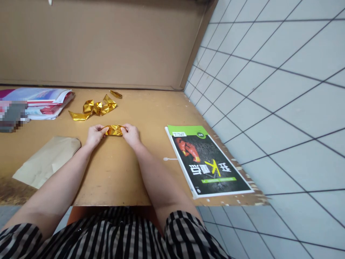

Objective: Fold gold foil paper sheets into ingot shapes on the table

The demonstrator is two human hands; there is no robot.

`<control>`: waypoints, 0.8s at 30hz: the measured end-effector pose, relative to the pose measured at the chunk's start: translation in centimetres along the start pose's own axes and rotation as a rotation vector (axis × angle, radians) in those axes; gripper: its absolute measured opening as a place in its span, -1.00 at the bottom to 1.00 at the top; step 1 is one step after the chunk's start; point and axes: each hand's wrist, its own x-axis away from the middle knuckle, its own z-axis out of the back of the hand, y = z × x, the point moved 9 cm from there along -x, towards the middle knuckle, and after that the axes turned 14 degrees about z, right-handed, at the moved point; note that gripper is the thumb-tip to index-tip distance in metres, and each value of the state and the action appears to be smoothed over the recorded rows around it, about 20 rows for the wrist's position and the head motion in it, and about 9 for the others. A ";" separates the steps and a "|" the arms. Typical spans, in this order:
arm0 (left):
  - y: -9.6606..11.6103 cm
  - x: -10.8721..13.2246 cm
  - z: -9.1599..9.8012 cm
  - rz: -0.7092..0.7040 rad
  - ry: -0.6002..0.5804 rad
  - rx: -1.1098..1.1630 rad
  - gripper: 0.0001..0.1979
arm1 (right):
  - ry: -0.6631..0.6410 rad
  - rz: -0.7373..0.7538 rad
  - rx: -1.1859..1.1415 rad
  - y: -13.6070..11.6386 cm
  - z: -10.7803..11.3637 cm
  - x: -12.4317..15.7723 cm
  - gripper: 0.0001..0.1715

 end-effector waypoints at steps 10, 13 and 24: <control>0.4 0.6 0.0 -0.009 -0.048 0.038 -0.68 | 0.055 0.016 -0.063 0.1 0.5 -0.1 -0.82; 0.2 0.4 0.0 -0.011 -0.066 0.062 -0.67 | 0.063 0.013 -0.110 0.1 0.7 -0.1 -0.71; 1.2 -2.2 4.4 0.019 0.166 0.428 -0.77 | 0.080 0.007 -0.145 0.6 1.1 -0.4 -0.55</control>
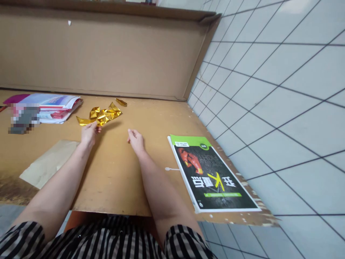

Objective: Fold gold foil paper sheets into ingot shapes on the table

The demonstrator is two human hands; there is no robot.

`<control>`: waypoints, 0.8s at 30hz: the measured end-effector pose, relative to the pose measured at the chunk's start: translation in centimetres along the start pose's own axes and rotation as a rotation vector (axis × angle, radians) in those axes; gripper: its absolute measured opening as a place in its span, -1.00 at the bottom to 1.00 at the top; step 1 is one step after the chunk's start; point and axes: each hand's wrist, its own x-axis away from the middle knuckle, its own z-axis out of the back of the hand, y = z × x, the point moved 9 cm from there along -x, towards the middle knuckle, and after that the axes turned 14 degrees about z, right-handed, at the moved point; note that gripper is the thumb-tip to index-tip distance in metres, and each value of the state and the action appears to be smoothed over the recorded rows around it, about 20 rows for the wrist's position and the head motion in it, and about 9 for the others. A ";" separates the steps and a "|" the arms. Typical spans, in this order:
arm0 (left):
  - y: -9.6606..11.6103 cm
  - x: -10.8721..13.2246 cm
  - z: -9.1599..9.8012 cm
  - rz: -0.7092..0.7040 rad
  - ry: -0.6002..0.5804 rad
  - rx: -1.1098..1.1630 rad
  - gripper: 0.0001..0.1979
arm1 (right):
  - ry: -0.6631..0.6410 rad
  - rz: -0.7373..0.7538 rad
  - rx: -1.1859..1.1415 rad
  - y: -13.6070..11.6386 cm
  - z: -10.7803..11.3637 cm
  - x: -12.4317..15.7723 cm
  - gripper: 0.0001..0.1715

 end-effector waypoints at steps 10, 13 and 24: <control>1.2 -0.5 1.1 -0.002 -0.036 -0.091 -0.52 | -0.029 0.019 0.007 0.1 -0.3 0.0 -0.56; 0.9 1.1 1.0 -0.020 -0.117 -0.306 -0.62 | -0.040 0.023 0.001 0.1 -0.4 -0.1 -0.58; 3.1 7.1 12.3 -0.318 0.022 -1.402 -0.11 | -0.078 0.013 0.012 -0.1 -1.0 0.2 -0.67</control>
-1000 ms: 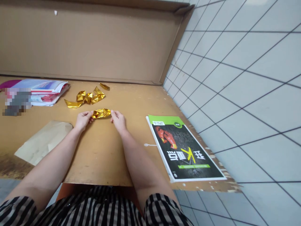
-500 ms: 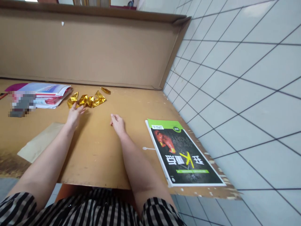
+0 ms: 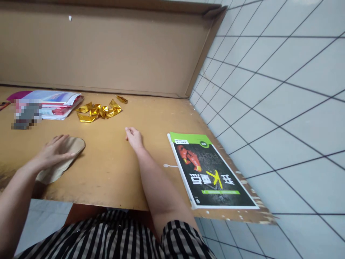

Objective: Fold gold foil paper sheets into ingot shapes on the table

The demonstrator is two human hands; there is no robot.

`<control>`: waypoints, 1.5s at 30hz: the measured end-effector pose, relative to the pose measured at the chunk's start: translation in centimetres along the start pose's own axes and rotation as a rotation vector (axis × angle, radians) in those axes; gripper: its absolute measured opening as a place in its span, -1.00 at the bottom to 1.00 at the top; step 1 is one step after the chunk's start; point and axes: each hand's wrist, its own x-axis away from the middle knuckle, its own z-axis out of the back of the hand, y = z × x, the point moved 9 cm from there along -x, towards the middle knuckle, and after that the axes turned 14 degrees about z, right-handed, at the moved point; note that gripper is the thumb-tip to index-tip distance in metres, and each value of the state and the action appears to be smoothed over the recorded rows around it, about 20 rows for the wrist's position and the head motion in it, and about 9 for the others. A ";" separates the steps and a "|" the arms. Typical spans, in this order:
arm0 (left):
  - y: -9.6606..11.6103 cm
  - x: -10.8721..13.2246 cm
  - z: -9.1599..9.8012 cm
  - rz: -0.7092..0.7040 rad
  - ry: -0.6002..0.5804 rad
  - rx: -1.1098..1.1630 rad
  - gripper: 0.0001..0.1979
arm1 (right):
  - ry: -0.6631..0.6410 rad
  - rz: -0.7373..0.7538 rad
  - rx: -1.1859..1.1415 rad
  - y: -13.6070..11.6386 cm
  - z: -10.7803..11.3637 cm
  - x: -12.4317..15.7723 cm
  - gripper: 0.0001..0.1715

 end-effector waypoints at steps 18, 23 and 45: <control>4.3 4.5 -6.2 0.001 -0.138 -0.345 -0.05 | -0.009 -0.007 -0.005 0.6 -0.3 -0.1 -0.71; 11.1 3.8 -8.9 -0.090 -0.288 -0.342 0.00 | 0.003 0.014 0.033 0.8 0.3 -0.5 -0.69; 3.4 1.9 -1.1 0.164 0.006 -0.070 -0.29 | -0.442 0.127 0.810 -3.3 -4.6 1.4 -0.51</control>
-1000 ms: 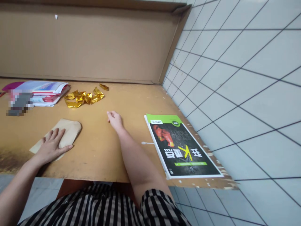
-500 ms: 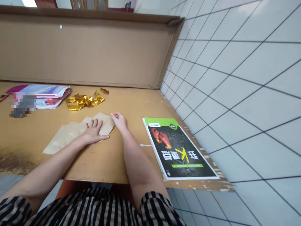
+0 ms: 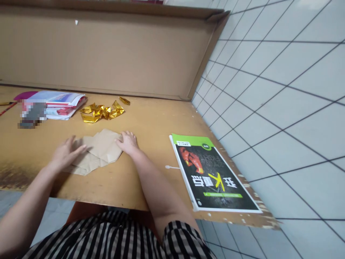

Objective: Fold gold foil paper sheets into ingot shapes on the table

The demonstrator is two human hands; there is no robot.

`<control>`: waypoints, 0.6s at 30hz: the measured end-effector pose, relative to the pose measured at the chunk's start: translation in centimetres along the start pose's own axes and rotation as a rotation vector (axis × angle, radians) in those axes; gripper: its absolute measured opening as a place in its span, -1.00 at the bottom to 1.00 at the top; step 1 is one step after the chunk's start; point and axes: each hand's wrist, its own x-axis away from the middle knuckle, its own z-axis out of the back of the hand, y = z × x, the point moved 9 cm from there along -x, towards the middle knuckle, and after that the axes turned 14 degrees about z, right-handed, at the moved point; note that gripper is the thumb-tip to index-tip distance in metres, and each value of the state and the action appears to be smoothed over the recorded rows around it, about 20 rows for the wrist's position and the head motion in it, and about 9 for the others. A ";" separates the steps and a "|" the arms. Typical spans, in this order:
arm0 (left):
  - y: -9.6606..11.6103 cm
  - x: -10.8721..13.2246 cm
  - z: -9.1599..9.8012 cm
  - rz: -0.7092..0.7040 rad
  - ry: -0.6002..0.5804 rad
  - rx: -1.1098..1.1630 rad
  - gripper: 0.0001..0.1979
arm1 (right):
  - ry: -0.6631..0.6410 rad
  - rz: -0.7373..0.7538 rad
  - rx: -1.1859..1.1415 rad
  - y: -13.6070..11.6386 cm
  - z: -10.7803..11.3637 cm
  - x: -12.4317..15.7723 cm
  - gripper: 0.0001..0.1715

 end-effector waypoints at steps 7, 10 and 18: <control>-1.6 -0.8 0.2 0.100 -0.040 -0.180 -0.39 | -0.054 0.015 0.013 -2.0 -0.9 0.1 -0.47; -0.7 -0.8 -0.3 0.097 -0.065 -0.169 -0.41 | -0.076 0.045 0.024 -2.9 -1.2 0.3 -0.49; 1.5 -0.8 -2.5 0.089 -0.154 0.028 -0.49 | -0.101 0.110 0.026 -4.0 -1.6 0.8 -0.46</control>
